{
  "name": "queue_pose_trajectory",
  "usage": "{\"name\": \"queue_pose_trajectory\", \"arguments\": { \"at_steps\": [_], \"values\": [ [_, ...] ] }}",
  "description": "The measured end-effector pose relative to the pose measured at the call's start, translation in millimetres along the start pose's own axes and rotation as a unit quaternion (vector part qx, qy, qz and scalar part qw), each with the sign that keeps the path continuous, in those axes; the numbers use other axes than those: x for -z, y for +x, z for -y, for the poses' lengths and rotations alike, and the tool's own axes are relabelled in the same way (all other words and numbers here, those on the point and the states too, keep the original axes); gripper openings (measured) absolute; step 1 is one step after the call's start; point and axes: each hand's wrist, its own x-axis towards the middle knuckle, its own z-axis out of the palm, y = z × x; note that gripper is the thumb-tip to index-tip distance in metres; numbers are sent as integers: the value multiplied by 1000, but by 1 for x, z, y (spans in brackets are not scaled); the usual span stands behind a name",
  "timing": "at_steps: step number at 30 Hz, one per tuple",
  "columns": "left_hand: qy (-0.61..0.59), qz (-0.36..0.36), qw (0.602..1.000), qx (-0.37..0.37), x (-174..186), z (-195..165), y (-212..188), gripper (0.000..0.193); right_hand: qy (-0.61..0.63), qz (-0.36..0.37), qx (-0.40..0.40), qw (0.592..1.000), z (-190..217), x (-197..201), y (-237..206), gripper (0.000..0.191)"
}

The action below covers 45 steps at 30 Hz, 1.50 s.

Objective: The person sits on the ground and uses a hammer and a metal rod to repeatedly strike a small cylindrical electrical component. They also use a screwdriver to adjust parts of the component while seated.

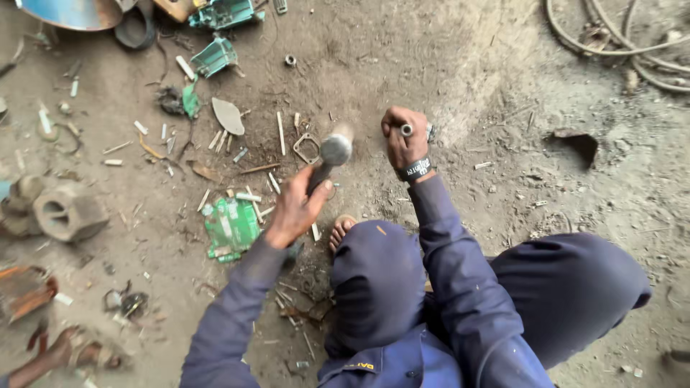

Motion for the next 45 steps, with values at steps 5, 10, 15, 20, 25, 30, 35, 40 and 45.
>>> {"name": "queue_pose_trajectory", "arguments": {
  "at_steps": [5,10,15,20,25,30,35,40,45],
  "values": [
    [7,8,989,-150,26,-103,-26,59,15,-7,115,993,6,2,1,11],
    [71,-13,995,-75,15,-176,-18,54,9,-23,13,1000,-20,-13,-11,6],
    [114,-21,985,-131,79,-221,-66,39,17,13,16,1000,-43,-29,-23,14],
    [-145,-129,966,-174,87,-207,-142,30,30,13,10,999,-29,-34,-30,13],
    [-286,-132,947,-66,25,-118,-126,26,-4,2,51,999,0,-22,-31,10],
    [-203,-153,967,19,-12,-37,-92,28,-13,-42,69,997,10,-22,-24,10],
    [-217,-152,957,115,-25,7,-97,31,-52,-94,67,992,-12,-19,-5,26],
    [-193,-156,961,118,-38,25,-104,30,189,-72,-45,978,-68,14,27,29],
    [-241,-146,949,144,-51,26,-109,31,310,-43,-60,948,-94,25,38,27]
  ]
}}
